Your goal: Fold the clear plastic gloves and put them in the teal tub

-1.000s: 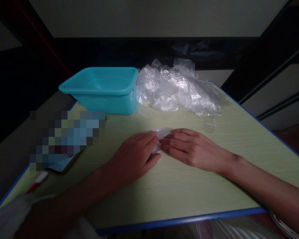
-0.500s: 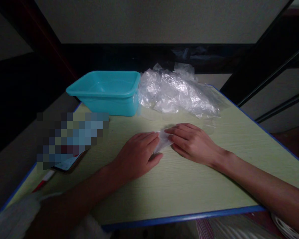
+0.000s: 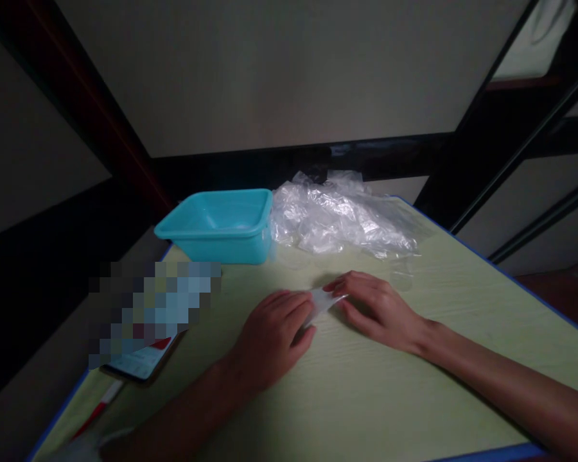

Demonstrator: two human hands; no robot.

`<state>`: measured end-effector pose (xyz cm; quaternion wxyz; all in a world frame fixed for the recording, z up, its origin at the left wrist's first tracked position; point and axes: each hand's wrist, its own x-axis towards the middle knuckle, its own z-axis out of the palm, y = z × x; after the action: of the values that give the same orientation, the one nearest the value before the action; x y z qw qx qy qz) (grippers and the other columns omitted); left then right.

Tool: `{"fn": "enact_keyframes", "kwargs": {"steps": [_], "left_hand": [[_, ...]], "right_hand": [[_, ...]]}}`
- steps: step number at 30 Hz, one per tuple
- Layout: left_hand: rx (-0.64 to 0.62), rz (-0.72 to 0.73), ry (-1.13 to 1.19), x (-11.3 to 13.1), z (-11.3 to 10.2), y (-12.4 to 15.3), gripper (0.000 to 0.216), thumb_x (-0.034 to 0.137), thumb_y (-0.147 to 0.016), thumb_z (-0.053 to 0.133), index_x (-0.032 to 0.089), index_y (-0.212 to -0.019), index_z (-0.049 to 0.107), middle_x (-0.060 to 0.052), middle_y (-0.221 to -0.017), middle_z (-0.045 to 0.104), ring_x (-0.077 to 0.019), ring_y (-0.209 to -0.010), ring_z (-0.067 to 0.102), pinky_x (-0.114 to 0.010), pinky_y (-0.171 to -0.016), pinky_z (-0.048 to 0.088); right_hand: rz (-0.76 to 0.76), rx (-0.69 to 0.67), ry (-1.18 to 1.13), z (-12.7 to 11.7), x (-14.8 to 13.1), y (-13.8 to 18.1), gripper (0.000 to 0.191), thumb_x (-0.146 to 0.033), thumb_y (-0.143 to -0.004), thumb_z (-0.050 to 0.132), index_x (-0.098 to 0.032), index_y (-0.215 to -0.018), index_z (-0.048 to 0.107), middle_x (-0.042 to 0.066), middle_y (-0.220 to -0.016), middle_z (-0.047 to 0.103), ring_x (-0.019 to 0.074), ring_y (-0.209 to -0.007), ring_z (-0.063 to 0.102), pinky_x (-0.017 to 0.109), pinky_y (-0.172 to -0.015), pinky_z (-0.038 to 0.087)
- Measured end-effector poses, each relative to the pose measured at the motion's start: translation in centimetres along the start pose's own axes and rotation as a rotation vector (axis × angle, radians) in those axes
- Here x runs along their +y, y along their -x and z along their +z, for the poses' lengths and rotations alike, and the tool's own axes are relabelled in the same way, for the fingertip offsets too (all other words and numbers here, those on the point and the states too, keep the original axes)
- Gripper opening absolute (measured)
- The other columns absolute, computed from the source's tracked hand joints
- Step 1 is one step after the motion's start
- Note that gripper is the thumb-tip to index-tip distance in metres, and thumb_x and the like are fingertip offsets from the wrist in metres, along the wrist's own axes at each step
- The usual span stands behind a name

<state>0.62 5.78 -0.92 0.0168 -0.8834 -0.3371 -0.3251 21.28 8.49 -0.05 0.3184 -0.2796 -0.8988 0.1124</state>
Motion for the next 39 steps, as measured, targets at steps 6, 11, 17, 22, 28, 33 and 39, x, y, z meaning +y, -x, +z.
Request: {"fn": "enact_keyframes", "kwargs": {"steps": [6,11,17,22,28,33,39], "left_hand": [[0.133,-0.078,0.131,0.2,-0.3,0.1,0.022,0.007,-0.081,0.048,0.016,-0.092,0.065,-0.007,-0.090,0.072,-0.0175,-0.081,0.067,-0.030,-0.077,0.054],[0.151,-0.361,0.327,1.2,-0.9,-0.4,0.020,0.015,-0.080,0.049,0.017,-0.076,0.069,-0.003,-0.071,0.072,-0.0169,-0.063,0.066,-0.025,-0.061,0.052],[0.086,-0.805,0.829,1.2,-1.3,-1.5,0.027,0.034,-0.072,0.056,0.015,-0.053,0.059,0.001,-0.049,0.058,-0.0144,-0.051,0.055,-0.021,-0.048,0.040],[0.119,-0.859,0.939,0.4,-0.9,-1.4,0.027,0.037,-0.069,0.058,0.014,-0.056,0.057,0.001,-0.049,0.053,-0.0110,-0.048,0.048,-0.020,-0.047,0.037],[0.130,-0.836,1.013,0.0,-0.8,-1.1,0.032,0.035,-0.073,0.058,0.012,-0.095,0.059,0.001,-0.058,0.059,-0.0132,-0.053,0.055,-0.023,-0.053,0.045],[0.195,-0.695,1.028,-0.4,-1.5,-1.1,0.063,0.029,-0.074,0.062,0.015,-0.131,0.041,-0.008,-0.093,0.068,-0.0161,-0.073,0.065,-0.028,-0.070,0.052],[0.150,-0.636,0.961,-1.2,-2.0,-1.4,0.025,0.032,-0.070,0.063,0.014,-0.086,0.072,-0.010,-0.099,0.069,-0.0216,-0.084,0.065,-0.030,-0.070,0.054]], "right_hand": [[0.229,0.008,-0.256,-0.4,-1.0,-0.2,0.014,-0.017,-0.086,0.044,-0.016,-0.088,0.058,0.006,-0.083,0.067,0.0172,-0.077,0.064,0.032,-0.070,0.052],[0.273,0.044,-0.300,-0.6,-1.3,0.1,0.013,-0.025,-0.083,0.053,-0.017,-0.093,0.055,0.004,-0.079,0.066,0.0182,-0.074,0.064,0.030,-0.063,0.053],[0.120,0.110,-0.221,-0.5,-1.3,0.6,0.047,-0.023,-0.083,0.057,-0.019,-0.127,0.040,0.010,-0.109,0.062,0.0169,-0.083,0.062,0.029,-0.067,0.054],[0.158,0.073,-0.379,-0.6,-2.2,-0.2,0.039,-0.016,-0.084,0.052,-0.017,-0.122,0.049,0.008,-0.100,0.066,0.0128,-0.071,0.061,0.024,-0.058,0.052],[0.358,0.036,-0.702,0.1,-2.1,-1.0,0.023,-0.022,-0.082,0.053,-0.016,-0.102,0.064,0.003,-0.078,0.066,0.0087,-0.054,0.056,0.021,-0.048,0.047],[0.460,0.073,-0.823,0.1,-1.1,-1.3,0.025,-0.026,-0.081,0.058,-0.016,-0.103,0.064,0.003,-0.075,0.067,0.0127,-0.060,0.063,0.027,-0.056,0.051],[0.449,0.046,-0.892,-0.3,-0.7,-1.8,0.023,-0.026,-0.080,0.060,-0.016,-0.101,0.065,0.003,-0.074,0.068,0.0125,-0.061,0.065,0.026,-0.057,0.051]]}}
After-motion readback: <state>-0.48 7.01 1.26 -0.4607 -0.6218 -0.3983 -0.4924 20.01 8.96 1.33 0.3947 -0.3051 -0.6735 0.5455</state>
